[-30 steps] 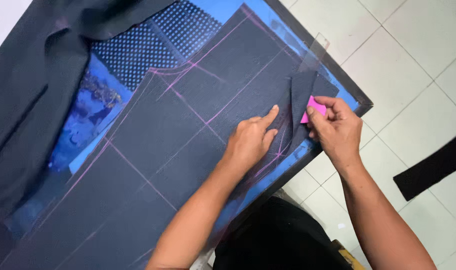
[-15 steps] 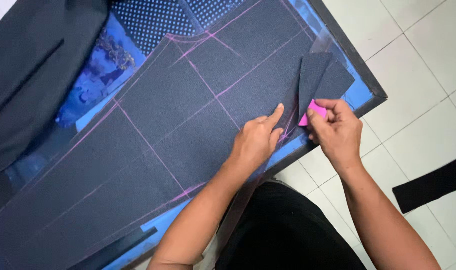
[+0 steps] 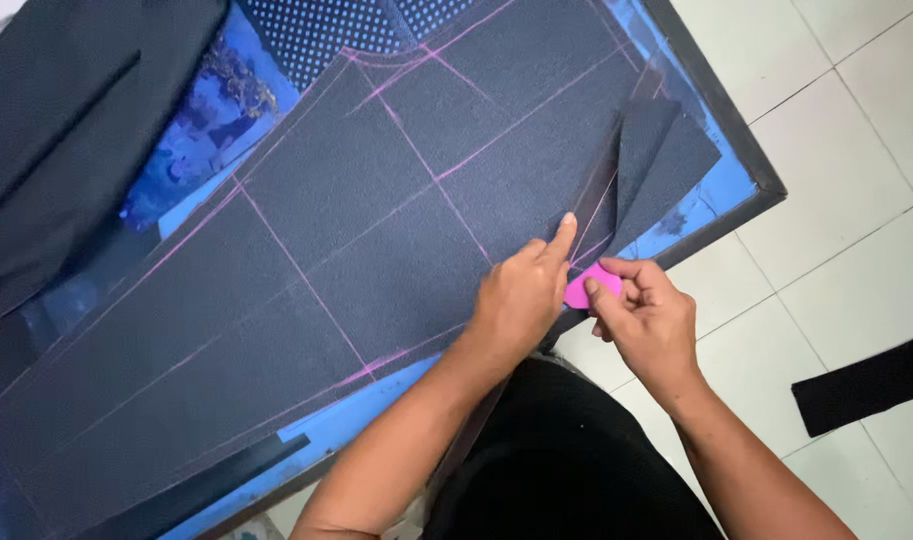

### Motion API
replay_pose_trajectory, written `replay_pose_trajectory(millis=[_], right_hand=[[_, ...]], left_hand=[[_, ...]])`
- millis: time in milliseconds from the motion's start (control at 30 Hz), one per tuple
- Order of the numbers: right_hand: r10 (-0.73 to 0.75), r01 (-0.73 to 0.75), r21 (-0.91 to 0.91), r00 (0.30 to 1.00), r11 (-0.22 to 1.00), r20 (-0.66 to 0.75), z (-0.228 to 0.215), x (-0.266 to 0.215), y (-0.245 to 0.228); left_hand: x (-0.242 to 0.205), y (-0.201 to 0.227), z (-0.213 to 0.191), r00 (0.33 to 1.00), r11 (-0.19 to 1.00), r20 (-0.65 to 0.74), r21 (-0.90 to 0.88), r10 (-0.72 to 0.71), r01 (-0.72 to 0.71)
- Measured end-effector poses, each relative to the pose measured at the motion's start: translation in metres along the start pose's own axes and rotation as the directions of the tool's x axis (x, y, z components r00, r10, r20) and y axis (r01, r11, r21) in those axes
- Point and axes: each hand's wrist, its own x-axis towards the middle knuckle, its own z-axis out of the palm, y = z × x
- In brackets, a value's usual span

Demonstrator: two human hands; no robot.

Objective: The person marks a blue fabric with pink chalk using a long ruler and then cuts the fabric along the marked lines with large shears.

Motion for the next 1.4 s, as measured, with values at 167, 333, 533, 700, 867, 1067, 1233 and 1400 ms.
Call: replay_pose_trajectory(millis=[167,333,533,700,867,1067,1233,1400], right_hand=[[0.000,0.004,0.129,0.999,0.992,-0.035,-0.036,0.054,0.011],[0.154,-0.148,0.095,0.986,0.984,-0.067,-0.077,0.100,-0.011],[0.138,-0.139,0.009,0.987,0.990,0.080,-0.107,0.149,-0.020],[0.056,0.010,-0.222,0.956,0.975,0.289,-0.117,0.198,-0.036],[0.013,0.044,-0.118,0.896,0.992,0.443,-0.103,0.235,-0.051],[-0.085,0.195,-0.132,0.815,0.972,0.573,-0.094,0.254,-0.071],[-0.157,0.273,-0.101,0.776,0.957,0.610,-0.091,0.273,-0.059],[-0.063,0.384,-0.325,0.723,0.864,0.688,-0.115,0.256,-0.093]], left_hand=[[0.085,-0.022,-0.113,0.923,0.912,-0.368,-0.333,0.107,-0.239],[0.149,-0.016,-0.201,0.816,0.726,-0.541,-0.642,-0.204,-0.245],[0.142,-0.023,-0.058,0.891,0.342,0.039,-0.915,-0.452,0.214],[0.147,0.016,0.036,0.718,-0.026,0.323,-0.920,-0.617,0.392],[0.161,0.033,0.057,0.696,0.004,0.341,-0.897,-0.632,0.443],[0.163,0.044,0.054,0.665,0.109,0.236,-0.894,-0.708,0.434],[0.165,0.051,0.052,0.644,0.143,0.209,-0.882,-0.736,0.449],[0.166,0.049,0.054,0.639,0.193,0.177,-0.864,-0.748,0.465]])
